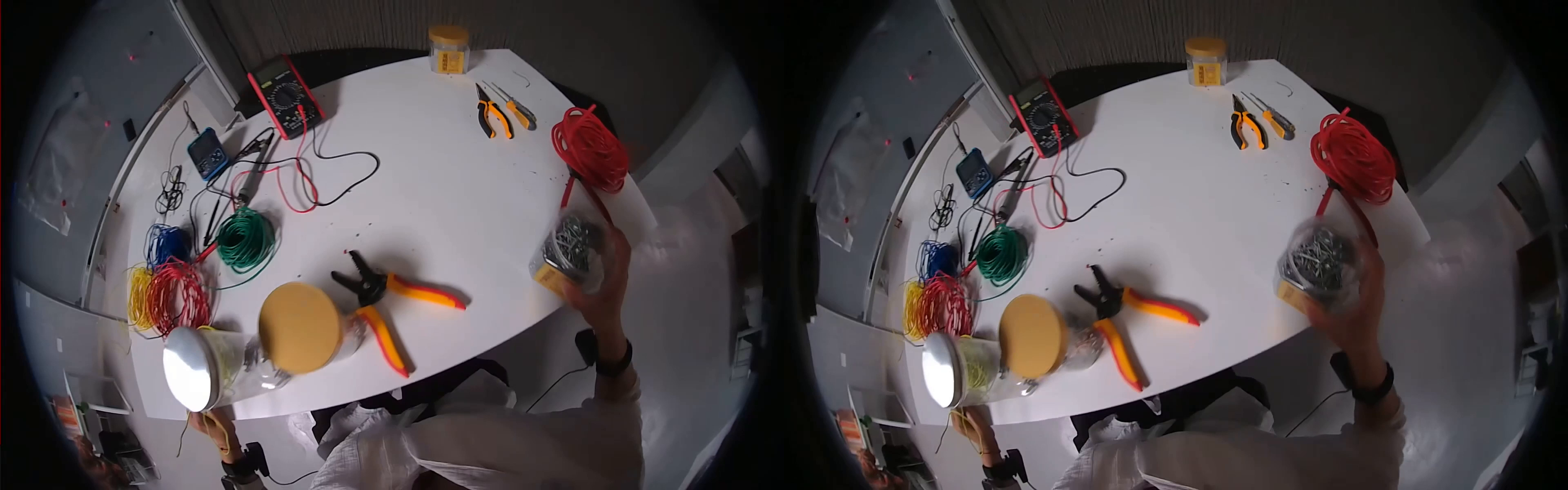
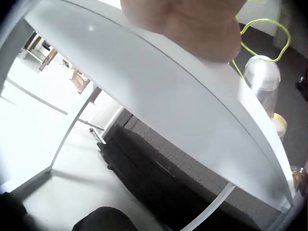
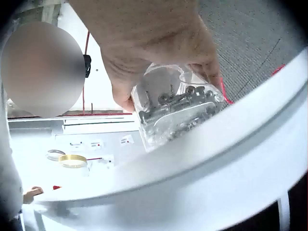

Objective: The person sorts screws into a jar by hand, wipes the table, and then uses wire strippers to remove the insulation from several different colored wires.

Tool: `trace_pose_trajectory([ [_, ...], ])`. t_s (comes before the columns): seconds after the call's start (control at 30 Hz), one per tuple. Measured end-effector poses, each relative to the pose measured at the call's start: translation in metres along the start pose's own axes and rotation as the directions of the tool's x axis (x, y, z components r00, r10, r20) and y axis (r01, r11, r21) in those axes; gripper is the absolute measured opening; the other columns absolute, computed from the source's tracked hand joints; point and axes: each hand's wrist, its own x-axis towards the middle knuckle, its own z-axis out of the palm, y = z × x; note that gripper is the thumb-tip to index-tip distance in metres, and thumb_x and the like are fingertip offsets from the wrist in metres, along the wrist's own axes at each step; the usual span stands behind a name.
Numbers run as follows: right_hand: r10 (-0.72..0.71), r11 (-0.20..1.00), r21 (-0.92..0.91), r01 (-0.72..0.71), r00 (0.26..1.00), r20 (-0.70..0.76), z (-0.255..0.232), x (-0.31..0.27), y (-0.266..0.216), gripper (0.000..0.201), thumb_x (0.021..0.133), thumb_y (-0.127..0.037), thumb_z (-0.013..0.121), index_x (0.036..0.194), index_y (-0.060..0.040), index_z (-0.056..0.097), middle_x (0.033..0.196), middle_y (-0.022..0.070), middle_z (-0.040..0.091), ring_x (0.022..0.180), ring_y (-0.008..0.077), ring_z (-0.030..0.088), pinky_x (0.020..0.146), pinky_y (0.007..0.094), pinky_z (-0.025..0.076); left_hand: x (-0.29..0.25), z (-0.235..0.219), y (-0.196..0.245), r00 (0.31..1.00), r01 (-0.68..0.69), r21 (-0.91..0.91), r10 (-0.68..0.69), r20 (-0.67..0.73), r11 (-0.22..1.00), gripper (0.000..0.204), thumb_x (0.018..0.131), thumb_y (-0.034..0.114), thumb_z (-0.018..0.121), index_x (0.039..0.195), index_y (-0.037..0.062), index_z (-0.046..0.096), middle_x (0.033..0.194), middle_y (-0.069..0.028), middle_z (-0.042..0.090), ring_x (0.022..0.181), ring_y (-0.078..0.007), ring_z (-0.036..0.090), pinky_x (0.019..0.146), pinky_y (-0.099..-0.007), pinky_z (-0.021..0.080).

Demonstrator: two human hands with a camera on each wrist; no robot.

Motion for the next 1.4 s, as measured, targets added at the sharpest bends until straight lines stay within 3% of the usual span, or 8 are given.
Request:
trace_pose_trajectory([
  [0.2, -0.012, 0.964, 0.265, -0.005, 0.998, 0.063, 0.044, 0.090, -0.032, 0.074, 0.065, -0.014, 0.076, 0.121, 0.0009, 0.030, 0.120, 0.0173, 0.045, 0.110, 0.0241, 0.048, 0.089, 0.0357, 0.043, 0.021, 0.006, 0.073, 0.989, -0.148, 0.069, 0.146, 0.029, 0.987, 0.023, 0.080, 0.016, 0.044, 0.087, -0.0020, 0.055, 0.081, -0.0165, 0.054, 0.074, -0.0333, 0.051, 0.067, -0.0395, 0.040],
  [0.43, 0.253, 0.941, -0.297, -0.164, 0.923, 0.291, 0.145, 0.188, -0.080, 0.073, 0.063, -0.033, 0.077, 0.113, -0.0009, 0.034, 0.110, 0.0237, 0.049, 0.104, 0.0316, 0.052, 0.087, 0.0338, 0.043, 0.029, 0.008, 0.083, 0.980, -0.194, 0.021, 0.194, -0.042, 0.981, 0.015, 0.066, 0.008, 0.046, 0.076, 0.0014, 0.055, 0.069, -0.0123, 0.053, 0.062, -0.0302, 0.050, 0.057, -0.0374, 0.040],
  [0.83, 0.075, 0.958, -0.285, -0.029, 0.985, 0.153, 0.243, 0.242, -0.037, 0.075, 0.062, -0.035, 0.078, 0.109, 0.0048, 0.035, 0.108, 0.0235, 0.049, 0.103, 0.0335, 0.051, 0.084, 0.0354, 0.044, 0.026, 0.015, 0.075, 0.976, -0.184, -0.010, 0.182, -0.120, 0.983, 0.012, 0.066, 0.012, 0.047, 0.069, 0.0025, 0.053, 0.058, -0.0106, 0.047, 0.051, -0.0273, 0.044, 0.048, -0.0351, 0.034],
  [0.9, 0.127, 0.917, -0.399, 0.004, 0.945, 0.302, 0.244, 0.243, -0.025, 0.079, 0.067, -0.039, 0.074, 0.118, 0.0068, 0.035, 0.117, 0.0263, 0.045, 0.107, 0.0329, 0.050, 0.087, 0.0354, 0.044, 0.027, 0.013, 0.075, 0.976, -0.189, -0.007, 0.188, -0.107, 0.982, 0.012, 0.067, 0.013, 0.047, 0.069, 0.0023, 0.053, 0.058, -0.0106, 0.046, 0.051, -0.0274, 0.044, 0.048, -0.0352, 0.033],
  [1.0, -0.032, 0.947, -0.308, 0.089, 0.982, 0.183, 0.230, 0.231, -0.013, 0.077, 0.073, -0.042, 0.068, 0.123, 0.0059, 0.036, 0.119, 0.0280, 0.046, 0.109, 0.0325, 0.050, 0.089, 0.0361, 0.043, 0.024, 0.011, 0.077, 0.982, -0.178, -0.015, 0.177, -0.066, 0.984, 0.013, 0.067, 0.011, 0.045, 0.069, 0.0006, 0.052, 0.061, -0.0114, 0.047, 0.054, -0.0269, 0.045, 0.050, -0.0349, 0.033],
  [1.1, 0.148, 0.989, -0.047, -0.142, 0.968, 0.202, 0.187, 0.214, -0.034, 0.066, 0.077, -0.041, 0.064, 0.120, 0.0034, 0.042, 0.115, 0.0257, 0.051, 0.108, 0.0322, 0.052, 0.089, 0.0365, 0.042, 0.023, 0.012, 0.074, 0.984, -0.179, -0.023, 0.178, -0.027, 0.984, 0.015, 0.069, 0.010, 0.042, 0.069, -0.0012, 0.052, 0.065, -0.0128, 0.048, 0.058, -0.0273, 0.046, 0.053, -0.0354, 0.034],
  [1.3, -0.230, 0.966, 0.007, 0.258, 0.847, 0.479, 0.120, 0.119, -0.034, 0.023, 0.081, -0.018, 0.060, 0.097, -0.0021, 0.058, 0.099, 0.0128, 0.061, 0.096, 0.0261, 0.057, 0.083, 0.0336, 0.044, 0.023, 0.010, 0.077, 0.982, -0.186, 0.005, 0.186, -0.035, 0.983, 0.026, 0.081, 0.019, 0.041, 0.073, -0.0033, 0.052, 0.067, -0.0147, 0.049, 0.060, -0.0303, 0.048, 0.056, -0.0383, 0.037],
  [1.4, -0.193, 0.961, -0.056, 0.271, 0.803, 0.564, 0.088, 0.094, -0.046, 0.019, 0.082, -0.010, 0.058, 0.099, -0.0013, 0.059, 0.101, 0.0125, 0.060, 0.097, 0.0263, 0.056, 0.086, 0.0322, 0.044, 0.023, 0.013, 0.075, 0.977, -0.211, 0.013, 0.211, -0.039, 0.977, 0.026, 0.080, 0.020, 0.041, 0.075, -0.0031, 0.053, 0.069, -0.0148, 0.050, 0.062, -0.0312, 0.048, 0.057, -0.0388, 0.037],
])
